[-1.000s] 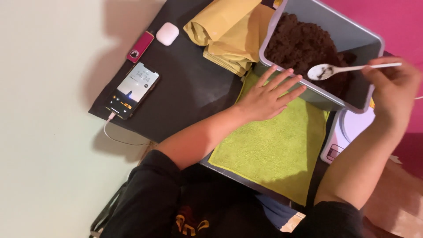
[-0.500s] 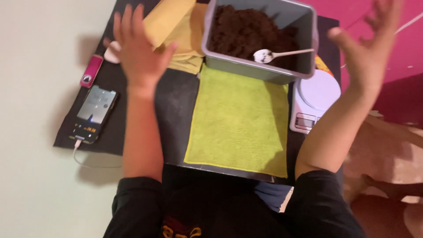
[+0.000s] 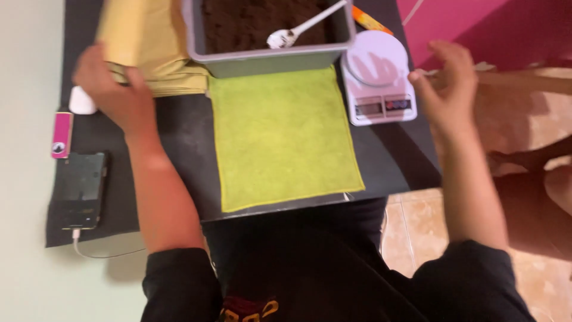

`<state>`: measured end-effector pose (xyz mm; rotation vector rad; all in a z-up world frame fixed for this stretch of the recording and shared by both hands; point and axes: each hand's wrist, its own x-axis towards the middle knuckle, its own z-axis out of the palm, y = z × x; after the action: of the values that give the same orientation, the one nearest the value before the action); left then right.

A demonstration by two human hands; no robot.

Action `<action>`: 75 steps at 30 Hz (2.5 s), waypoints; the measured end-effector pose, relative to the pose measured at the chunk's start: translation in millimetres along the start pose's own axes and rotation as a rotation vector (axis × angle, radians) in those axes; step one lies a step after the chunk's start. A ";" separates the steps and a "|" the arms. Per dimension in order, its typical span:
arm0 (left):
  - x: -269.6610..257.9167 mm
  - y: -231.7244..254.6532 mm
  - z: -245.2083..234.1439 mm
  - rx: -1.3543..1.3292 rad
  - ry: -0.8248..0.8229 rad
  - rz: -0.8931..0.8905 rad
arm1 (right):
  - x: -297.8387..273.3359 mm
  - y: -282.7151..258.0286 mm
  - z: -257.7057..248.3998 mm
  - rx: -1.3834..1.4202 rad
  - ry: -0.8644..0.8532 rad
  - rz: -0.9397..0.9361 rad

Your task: Preparing and filling coffee bags with ground coffee using a spoon and a scale.

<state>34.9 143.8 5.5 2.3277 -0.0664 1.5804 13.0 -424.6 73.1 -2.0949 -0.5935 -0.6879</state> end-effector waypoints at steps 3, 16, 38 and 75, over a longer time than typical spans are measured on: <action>4.3 9.4 8.0 -0.365 0.449 -0.161 | -41.1 43.1 12.5 -0.291 0.115 -0.158; 23.6 66.9 -65.2 -0.963 0.885 -0.106 | -18.8 38.5 31.9 -0.599 -0.449 0.276; -123.4 155.6 -80.3 -0.691 0.219 -0.850 | -88.5 9.9 14.3 -0.845 -0.370 0.143; -114.3 239.2 -72.9 -0.601 -0.937 -0.041 | 23.4 43.6 18.4 0.175 -0.006 0.776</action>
<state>-126.8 -77.4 -17.1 2.2899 -0.6006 0.2504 62.2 -429.2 54.5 -1.9442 0.1718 -0.1715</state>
